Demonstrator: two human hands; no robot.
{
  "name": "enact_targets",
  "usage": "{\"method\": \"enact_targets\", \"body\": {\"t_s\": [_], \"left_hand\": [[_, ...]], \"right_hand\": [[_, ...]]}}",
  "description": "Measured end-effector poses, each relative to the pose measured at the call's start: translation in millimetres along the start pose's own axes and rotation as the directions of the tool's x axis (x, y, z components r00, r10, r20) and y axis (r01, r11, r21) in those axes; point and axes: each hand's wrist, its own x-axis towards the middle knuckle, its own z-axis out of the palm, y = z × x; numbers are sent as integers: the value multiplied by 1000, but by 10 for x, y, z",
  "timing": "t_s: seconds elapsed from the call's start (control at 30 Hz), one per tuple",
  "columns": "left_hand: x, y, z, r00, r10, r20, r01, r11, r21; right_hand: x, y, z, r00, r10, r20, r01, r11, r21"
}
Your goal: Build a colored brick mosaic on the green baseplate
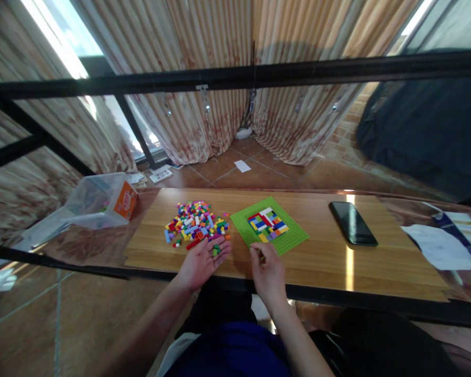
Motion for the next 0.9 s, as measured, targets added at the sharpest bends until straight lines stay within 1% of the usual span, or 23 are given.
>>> {"method": "enact_targets", "body": {"t_s": [0.07,0.13,0.2,0.3,0.4,0.47,0.57,0.67,0.73,0.8,0.9], "left_hand": [[-1,-19,3,999,-21,26,21,1000,-11],[-14,-34,12,998,-28,49,29,999,-23],[-39,-52,21,998,-26,64,28,999,-30],[-82,-92,13,998,-3,60,5,999,-40],[-110,-125,-29,999,23,40,-21,999,-39],[-118,-130,-65,1000,22,13,-21,999,-29],[-123,-122,-98,998,40,-53,-39,999,4],[-126,-122,-86,990,109,-89,-99,989,113],[-127,-132,-62,981,165,-99,-140,964,224],[-124,-144,-40,970,220,-101,-173,921,348],[-111,-155,-23,954,287,-83,-210,842,497]], "right_hand": [[-99,-167,148,985,-95,142,89,995,54],[-147,-267,282,958,-164,233,154,986,61],[-161,-303,396,942,-194,274,196,980,20],[-158,-285,527,924,-209,321,238,970,-54],[-159,-254,604,904,-223,364,261,964,-57],[-162,-245,623,914,-197,356,212,977,-4],[-154,-243,615,941,-70,331,20,988,151],[-122,-234,586,934,76,350,-195,927,319],[-99,-220,564,917,150,368,-297,875,383],[-85,-208,543,905,209,371,-360,840,405],[-84,-210,514,895,251,369,-400,818,414]]}}
